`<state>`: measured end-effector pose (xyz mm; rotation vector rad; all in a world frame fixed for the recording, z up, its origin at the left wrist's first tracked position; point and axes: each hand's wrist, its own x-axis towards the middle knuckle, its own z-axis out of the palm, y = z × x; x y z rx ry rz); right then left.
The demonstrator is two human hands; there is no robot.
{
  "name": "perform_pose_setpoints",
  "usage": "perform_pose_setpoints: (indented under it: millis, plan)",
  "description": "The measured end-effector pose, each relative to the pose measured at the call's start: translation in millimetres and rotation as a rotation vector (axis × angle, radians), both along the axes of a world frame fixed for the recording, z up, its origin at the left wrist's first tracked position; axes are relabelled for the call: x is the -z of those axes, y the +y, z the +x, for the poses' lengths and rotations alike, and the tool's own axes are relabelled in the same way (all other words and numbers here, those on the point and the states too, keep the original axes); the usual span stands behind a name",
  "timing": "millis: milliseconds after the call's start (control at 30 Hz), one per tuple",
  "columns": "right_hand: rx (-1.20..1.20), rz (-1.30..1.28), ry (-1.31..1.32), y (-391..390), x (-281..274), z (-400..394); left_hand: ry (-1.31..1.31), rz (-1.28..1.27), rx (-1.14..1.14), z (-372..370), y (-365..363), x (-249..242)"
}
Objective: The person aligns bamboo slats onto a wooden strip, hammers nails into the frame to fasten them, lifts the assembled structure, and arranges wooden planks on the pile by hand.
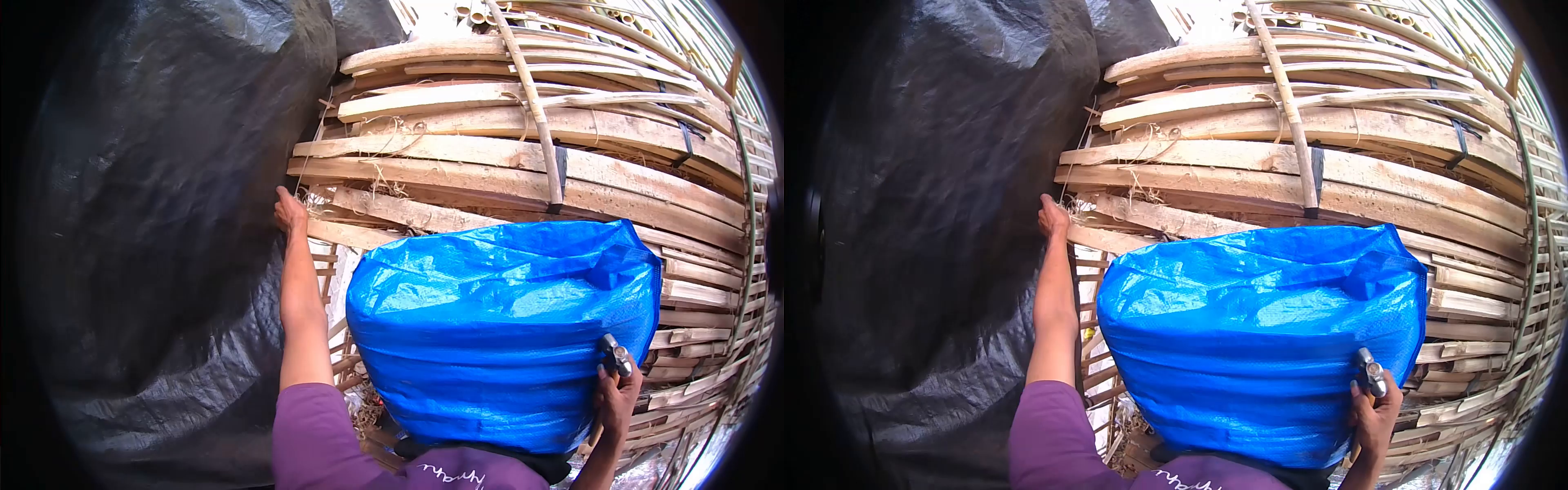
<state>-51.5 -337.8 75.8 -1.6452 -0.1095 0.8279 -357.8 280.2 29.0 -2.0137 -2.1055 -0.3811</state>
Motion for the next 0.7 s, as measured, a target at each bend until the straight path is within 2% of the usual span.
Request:
perform_pose_setpoints:
  millis: [67,100,167,300,400,433,467,500,567,633,700]
  plan:
    - [0.031,0.005,-0.012,-2.2,7.9,-1.2,0.022,-0.008,0.112,-6.8,-9.9,-35.7]
    - [0.033,0.009,-0.017,-1.0,7.3,-0.6,0.029,-0.002,0.103,-14.1,-11.2,-38.7]
    - [0.044,0.016,-0.017,0.9,7.2,-2.0,0.074,0.064,0.501,-31.7,-22.2,-37.1]
    - [0.018,0.025,-0.023,-3.2,5.2,0.1,-0.074,0.073,0.842,-61.1,-86.7,-8.0]
    - [-0.042,0.022,-0.015,-5.3,5.8,1.5,0.064,-0.171,0.808,-116.9,-150.5,28.2]
    - [-0.042,0.026,-0.016,-5.8,6.6,0.9,0.122,-0.294,0.785,-151.4,-162.4,54.2]
    - [-0.010,0.025,-0.018,-6.0,8.1,-0.4,0.255,-0.532,0.643,-154.5,-186.4,49.1]
    - [0.019,0.021,-0.019,-6.3,9.2,-1.7,0.254,-0.530,0.643,-166.3,-195.6,55.3]
    - [0.012,0.035,-0.017,-6.4,8.8,-0.2,0.194,-0.589,0.455,-187.8,-206.3,70.5]
    - [0.002,0.053,-0.019,-6.7,9.8,3.0,0.114,-0.508,0.497,-175.3,-205.2,65.9]
    - [0.054,0.050,0.027,-8.1,14.5,1.1,-0.066,-0.236,0.674,-151.9,-183.0,62.6]
